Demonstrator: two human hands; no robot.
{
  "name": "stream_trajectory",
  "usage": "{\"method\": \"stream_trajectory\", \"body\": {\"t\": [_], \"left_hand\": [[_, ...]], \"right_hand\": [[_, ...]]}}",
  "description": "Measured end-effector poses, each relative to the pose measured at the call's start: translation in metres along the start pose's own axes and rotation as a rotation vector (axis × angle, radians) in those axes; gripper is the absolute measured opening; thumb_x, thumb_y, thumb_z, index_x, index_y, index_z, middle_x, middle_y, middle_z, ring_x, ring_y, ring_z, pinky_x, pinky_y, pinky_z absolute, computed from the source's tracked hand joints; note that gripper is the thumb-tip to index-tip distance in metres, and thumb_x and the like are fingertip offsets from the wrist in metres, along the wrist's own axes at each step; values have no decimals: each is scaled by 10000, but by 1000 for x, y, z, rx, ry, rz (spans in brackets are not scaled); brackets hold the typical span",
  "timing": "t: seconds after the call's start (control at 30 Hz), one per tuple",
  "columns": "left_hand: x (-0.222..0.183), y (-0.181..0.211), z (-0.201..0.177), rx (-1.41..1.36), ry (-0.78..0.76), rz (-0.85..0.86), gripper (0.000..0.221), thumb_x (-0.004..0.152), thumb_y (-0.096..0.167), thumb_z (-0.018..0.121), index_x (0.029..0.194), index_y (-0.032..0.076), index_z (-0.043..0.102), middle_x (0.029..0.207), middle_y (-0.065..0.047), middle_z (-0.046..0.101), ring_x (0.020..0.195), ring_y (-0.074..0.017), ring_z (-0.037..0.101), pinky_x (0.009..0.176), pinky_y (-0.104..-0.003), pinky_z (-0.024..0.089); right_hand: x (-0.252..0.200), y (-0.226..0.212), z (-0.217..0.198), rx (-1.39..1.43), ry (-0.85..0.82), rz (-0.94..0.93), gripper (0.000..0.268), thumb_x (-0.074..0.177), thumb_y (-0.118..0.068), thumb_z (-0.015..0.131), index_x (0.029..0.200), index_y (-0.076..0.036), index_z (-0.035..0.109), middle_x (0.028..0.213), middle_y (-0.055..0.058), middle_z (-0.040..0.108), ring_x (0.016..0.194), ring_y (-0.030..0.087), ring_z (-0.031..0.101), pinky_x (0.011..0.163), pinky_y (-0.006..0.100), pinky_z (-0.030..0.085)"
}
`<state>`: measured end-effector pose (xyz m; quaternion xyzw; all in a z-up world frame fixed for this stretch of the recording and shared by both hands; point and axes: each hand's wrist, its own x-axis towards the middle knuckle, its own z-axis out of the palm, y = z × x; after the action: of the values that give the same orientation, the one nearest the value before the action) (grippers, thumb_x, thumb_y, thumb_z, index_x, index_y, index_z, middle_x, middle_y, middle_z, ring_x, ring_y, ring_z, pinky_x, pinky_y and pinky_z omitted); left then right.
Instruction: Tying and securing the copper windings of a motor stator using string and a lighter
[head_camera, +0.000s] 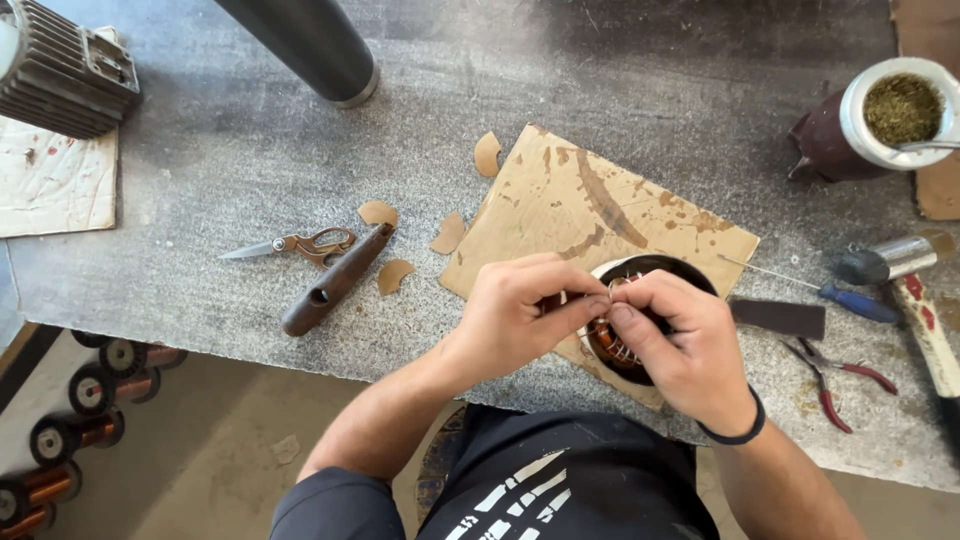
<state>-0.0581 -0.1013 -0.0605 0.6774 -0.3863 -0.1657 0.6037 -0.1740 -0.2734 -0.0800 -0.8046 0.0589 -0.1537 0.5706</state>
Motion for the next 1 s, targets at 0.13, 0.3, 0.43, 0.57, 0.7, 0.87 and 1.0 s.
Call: {"method": "stream_trajectory", "body": {"t": [0.13,0.3,0.43,0.57,0.7,0.87,1.0], "left_hand": [[6,-1,4,-13,4,21,136,872,67,768,986,137,747,810,-28,720,608,-132,619,485,-257,476],[15,-7,6,-5,-35,53,79,887,82,728,948,131,715,804,-29,705,625,-170,651,511,-291,508],[16,1,-4,-13,-87,75,40,993,106,638,991,116,677,834,-42,683,675,-203,655,562,-305,534],[27,37,-22,113,-238,40,15,1010,137,537,997,130,534,950,26,680,631,-130,554,628,-291,462],[29,47,-17,116,-267,193,83,1078,190,505,1141,139,486,1014,24,705,642,-138,629,611,-306,514],[38,43,-1,13,-312,405,106,1122,233,472,1185,150,458,898,-3,668,737,-228,663,685,-344,515],[50,20,6,-84,-270,371,287,1135,127,566,1383,154,425,1449,-72,624,898,-154,809,803,-289,639]], "right_hand": [[1,-5,-3,-11,3,-14,100,934,-106,709,903,-49,785,792,108,708,744,234,725,700,364,563],[-1,-2,-8,-35,18,-5,81,917,-91,722,921,-51,791,813,104,712,728,221,711,662,351,551],[1,-13,-21,-194,135,-42,92,932,-88,734,998,-44,781,873,104,691,697,174,642,611,308,502],[0,-29,-29,-322,159,-45,210,980,-100,689,1159,11,690,1063,147,654,762,167,606,701,265,508],[4,-26,-29,-304,-37,-212,285,971,-197,645,1181,-6,669,1082,140,683,823,197,675,705,296,553],[1,-19,-31,-179,62,-395,97,1002,-49,584,959,8,649,951,170,711,769,223,691,684,322,555],[1,-18,-52,-401,270,-519,135,1040,3,566,988,66,674,923,220,729,780,276,725,691,329,573]]}}
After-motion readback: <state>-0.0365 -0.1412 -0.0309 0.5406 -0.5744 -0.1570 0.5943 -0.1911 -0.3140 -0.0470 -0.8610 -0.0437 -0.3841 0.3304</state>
